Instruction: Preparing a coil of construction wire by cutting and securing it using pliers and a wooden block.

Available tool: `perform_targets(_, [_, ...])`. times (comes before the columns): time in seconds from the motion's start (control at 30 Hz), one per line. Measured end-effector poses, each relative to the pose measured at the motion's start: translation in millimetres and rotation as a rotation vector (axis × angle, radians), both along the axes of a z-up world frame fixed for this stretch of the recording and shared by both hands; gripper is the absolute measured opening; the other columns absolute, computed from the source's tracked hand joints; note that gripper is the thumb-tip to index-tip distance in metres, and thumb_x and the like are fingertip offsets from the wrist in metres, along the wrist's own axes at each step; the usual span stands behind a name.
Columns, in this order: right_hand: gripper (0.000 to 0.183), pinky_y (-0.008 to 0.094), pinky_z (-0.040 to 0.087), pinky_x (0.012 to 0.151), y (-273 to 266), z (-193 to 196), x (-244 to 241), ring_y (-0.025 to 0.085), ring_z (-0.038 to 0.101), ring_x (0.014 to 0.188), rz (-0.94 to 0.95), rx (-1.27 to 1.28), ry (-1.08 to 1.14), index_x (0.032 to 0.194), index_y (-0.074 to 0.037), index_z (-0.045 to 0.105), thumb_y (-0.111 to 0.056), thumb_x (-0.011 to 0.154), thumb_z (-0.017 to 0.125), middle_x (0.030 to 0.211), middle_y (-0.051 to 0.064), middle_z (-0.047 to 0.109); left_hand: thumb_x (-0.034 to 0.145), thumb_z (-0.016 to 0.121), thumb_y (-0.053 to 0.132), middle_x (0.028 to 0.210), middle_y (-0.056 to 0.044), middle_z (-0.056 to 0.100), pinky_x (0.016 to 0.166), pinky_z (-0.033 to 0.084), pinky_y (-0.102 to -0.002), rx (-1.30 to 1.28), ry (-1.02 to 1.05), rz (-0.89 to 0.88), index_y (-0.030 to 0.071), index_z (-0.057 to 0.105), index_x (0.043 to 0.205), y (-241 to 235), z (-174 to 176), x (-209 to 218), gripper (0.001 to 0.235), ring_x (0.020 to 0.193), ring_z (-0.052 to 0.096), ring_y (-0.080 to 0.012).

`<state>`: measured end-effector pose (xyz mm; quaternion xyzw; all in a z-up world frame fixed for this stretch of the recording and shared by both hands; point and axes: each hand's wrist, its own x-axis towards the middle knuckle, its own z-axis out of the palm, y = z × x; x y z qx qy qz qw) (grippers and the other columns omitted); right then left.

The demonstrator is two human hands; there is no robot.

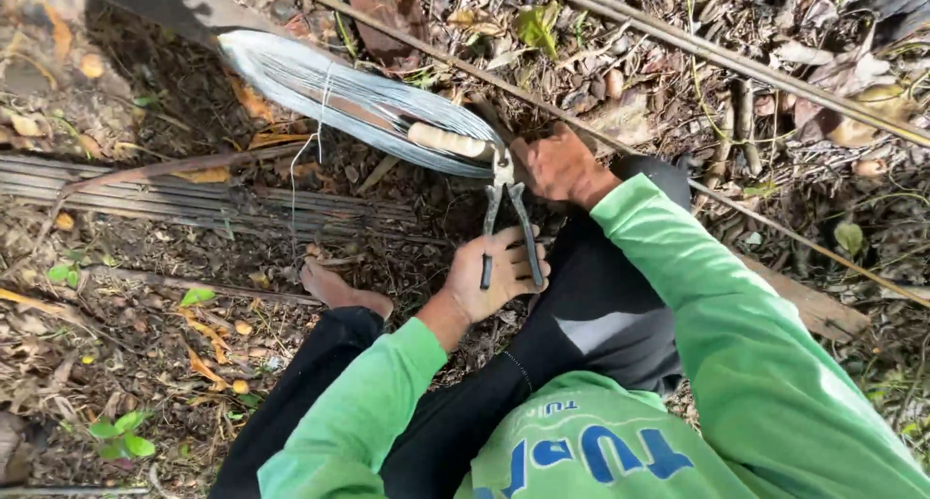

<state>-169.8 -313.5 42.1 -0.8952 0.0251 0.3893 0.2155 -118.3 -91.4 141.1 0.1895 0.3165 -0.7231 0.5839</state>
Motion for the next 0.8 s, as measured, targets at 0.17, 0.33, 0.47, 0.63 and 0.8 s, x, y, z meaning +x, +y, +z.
perform_targets(0.17, [0.023,0.046,0.036,0.105,-6.1,-35.1,-16.0,0.022,0.058,0.067,-0.234,0.172,-0.249,0.116,-0.022,0.060,-0.026,0.099,0.044,0.065,0.003,0.060,0.092,0.060,0.015,0.121,-0.019,0.068,0.102,0.054,-0.052,-0.137,-0.196,-0.366,0.001,0.044,0.151,26.8,-41.7,63.9,0.063,0.110,0.069,-0.0361])
perform_targets(0.33, [0.035,0.048,0.033,0.103,-25.5,-54.7,-4.4,0.021,0.057,0.086,-0.176,0.232,-0.529,0.125,-0.032,0.064,-0.030,0.100,0.039,0.076,-0.005,0.065,0.091,0.066,0.011,0.123,-0.021,0.071,0.104,0.053,-0.050,-0.103,-0.354,-0.708,-0.001,0.040,0.155,47.7,-77.0,114.0,0.070,0.112,0.069,-0.0349])
perform_targets(0.47, [0.019,0.050,0.033,0.117,-25.6,-32.7,25.5,0.022,0.059,0.111,0.094,0.062,-0.918,0.120,-0.032,0.058,-0.031,0.105,0.046,0.088,-0.005,0.066,0.089,0.063,0.012,0.126,-0.019,0.069,0.106,0.053,-0.050,-0.127,-0.231,-0.610,0.000,0.041,0.152,57.8,-82.4,74.8,0.068,0.118,0.067,-0.0365])
perform_targets(0.63, [0.012,0.042,0.040,0.110,-29.0,-17.0,48.0,0.019,0.055,0.098,0.395,-0.058,-0.620,0.111,-0.028,0.060,-0.032,0.109,0.049,0.079,-0.004,0.062,0.082,0.065,0.020,0.123,-0.016,0.065,0.106,0.052,-0.051,-0.150,-0.172,-0.175,-0.001,0.049,0.146,58.9,-97.7,-23.7,0.069,0.116,0.066,-0.0360])
perform_targets(0.8, [0.024,0.033,0.044,0.093,-27.3,6.5,60.0,0.014,0.048,0.093,0.530,-0.093,-0.493,0.100,-0.023,0.061,-0.047,0.099,0.057,0.075,-0.006,0.050,0.081,0.062,0.024,0.124,-0.016,0.064,0.103,0.050,-0.047,-0.206,-0.222,0.084,-0.003,0.053,0.138,38.7,-105.6,-67.8,0.064,0.113,0.065,-0.0334])
